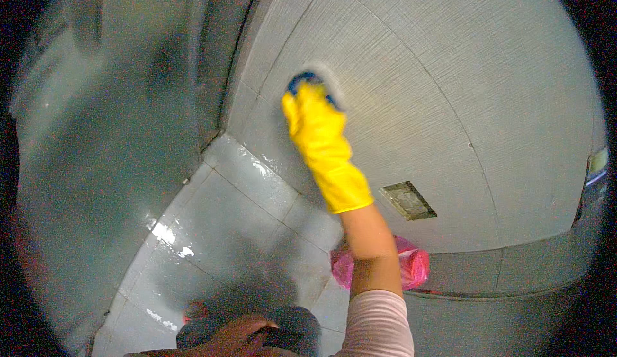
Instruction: The person cleans a shower stall by first rinsing the floor and walls with a handheld showerhead. They then move a red plastic stool and basin aside. Using a blue scrubbing pad and a scraper, the person scrubs the tiled floor and lower walls, focusing on the corners and grout lines.
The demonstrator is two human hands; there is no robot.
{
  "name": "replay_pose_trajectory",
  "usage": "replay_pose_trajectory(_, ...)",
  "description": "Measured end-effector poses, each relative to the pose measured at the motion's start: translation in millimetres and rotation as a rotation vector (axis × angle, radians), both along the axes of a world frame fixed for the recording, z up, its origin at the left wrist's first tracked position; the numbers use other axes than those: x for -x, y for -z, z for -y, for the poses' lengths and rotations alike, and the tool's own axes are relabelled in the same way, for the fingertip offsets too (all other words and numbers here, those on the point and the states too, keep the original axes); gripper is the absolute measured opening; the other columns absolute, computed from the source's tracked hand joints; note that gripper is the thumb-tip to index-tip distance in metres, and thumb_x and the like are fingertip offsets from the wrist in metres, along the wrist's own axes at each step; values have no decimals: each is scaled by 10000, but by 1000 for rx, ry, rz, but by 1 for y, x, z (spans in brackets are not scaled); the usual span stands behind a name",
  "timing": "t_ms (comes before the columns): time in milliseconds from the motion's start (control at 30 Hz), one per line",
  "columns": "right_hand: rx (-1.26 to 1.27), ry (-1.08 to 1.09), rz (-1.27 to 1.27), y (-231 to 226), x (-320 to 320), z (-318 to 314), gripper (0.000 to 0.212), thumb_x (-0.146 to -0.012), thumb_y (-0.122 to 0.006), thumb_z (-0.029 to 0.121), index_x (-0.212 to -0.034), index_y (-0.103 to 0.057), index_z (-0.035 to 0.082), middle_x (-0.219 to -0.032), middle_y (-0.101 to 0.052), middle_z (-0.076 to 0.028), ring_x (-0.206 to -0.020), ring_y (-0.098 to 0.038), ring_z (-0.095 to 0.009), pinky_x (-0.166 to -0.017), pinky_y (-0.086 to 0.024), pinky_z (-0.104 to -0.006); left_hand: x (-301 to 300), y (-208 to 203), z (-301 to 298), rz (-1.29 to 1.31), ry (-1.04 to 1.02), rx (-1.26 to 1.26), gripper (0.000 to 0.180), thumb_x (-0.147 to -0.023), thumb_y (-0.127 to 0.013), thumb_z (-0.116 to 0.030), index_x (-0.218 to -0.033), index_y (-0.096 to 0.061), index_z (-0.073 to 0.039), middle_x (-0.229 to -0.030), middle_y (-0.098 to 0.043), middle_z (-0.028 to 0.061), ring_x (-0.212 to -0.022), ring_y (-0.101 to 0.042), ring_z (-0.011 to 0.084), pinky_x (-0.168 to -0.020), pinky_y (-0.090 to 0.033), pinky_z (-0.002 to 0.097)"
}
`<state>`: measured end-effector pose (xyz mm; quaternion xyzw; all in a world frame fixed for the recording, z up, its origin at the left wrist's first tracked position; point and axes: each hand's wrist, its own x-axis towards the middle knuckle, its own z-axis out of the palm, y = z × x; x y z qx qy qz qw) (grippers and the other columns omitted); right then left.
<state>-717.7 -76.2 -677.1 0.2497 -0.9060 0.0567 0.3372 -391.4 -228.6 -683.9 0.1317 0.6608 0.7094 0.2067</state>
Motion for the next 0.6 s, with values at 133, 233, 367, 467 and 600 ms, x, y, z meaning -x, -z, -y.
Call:
replay_pose_trajectory(133, -196, 1, 87, 96, -12, -22, 338, -822, -530, 335, -1022, -552, 64, -993, -593, -166, -883, -573, -336, -758, -457, -421, -2, -5, 11, 67, 75, 43, 187, -833, -468, -71, -997, -510, 8, -936, -522, 198, -837, -517, 372, -748, -429, 392)
replay_pose_trajectory(233, -50, -5, 55, 24, 11, 14, 294, -830, -536, 322, -962, -554, 60, -881, -606, -152, -757, -592, -326, -645, -472, -426, -9, 6, 21, 99, 1, 27, 197, -832, -473, -72, -1009, -509, 8, -945, -521, 194, -848, -521, 359, -755, -428, 377)
replay_pose_trajectory(367, 105, -93, -314, -26, 55, 68, 246, -820, -561, 277, -926, -551, 56, -750, -596, -147, -592, -576, -316, -487, -443, -424, -11, 11, 12, -16, -78, 14, 188, -832, -476, -70, -1006, -506, -6, -933, -521, 185, -841, -521, 339, -751, -425, 365)
replay_pose_trajectory(467, -36, -117, 4, 57, 40, 43, 316, -834, -513, 324, -1005, -550, 62, -922, -595, -183, -813, -579, -362, -707, -462, -456, -16, 8, 10, -58, -37, 14, 179, -837, -471, -71, -1002, -507, -10, -923, -525, 182, -845, -524, 328, -748, -425, 364)
replay_pose_trajectory(600, -179, 209, 474, 113, -19, -20, 390, -820, -542, 361, -1054, -560, 50, -1085, -574, -164, -1021, -538, -324, -895, -403, -427, 7, -46, 37, 89, 20, -43, 172, -842, -466, -72, -994, -510, -5, -920, -531, 181, -852, -528, 333, -750, -428, 368)
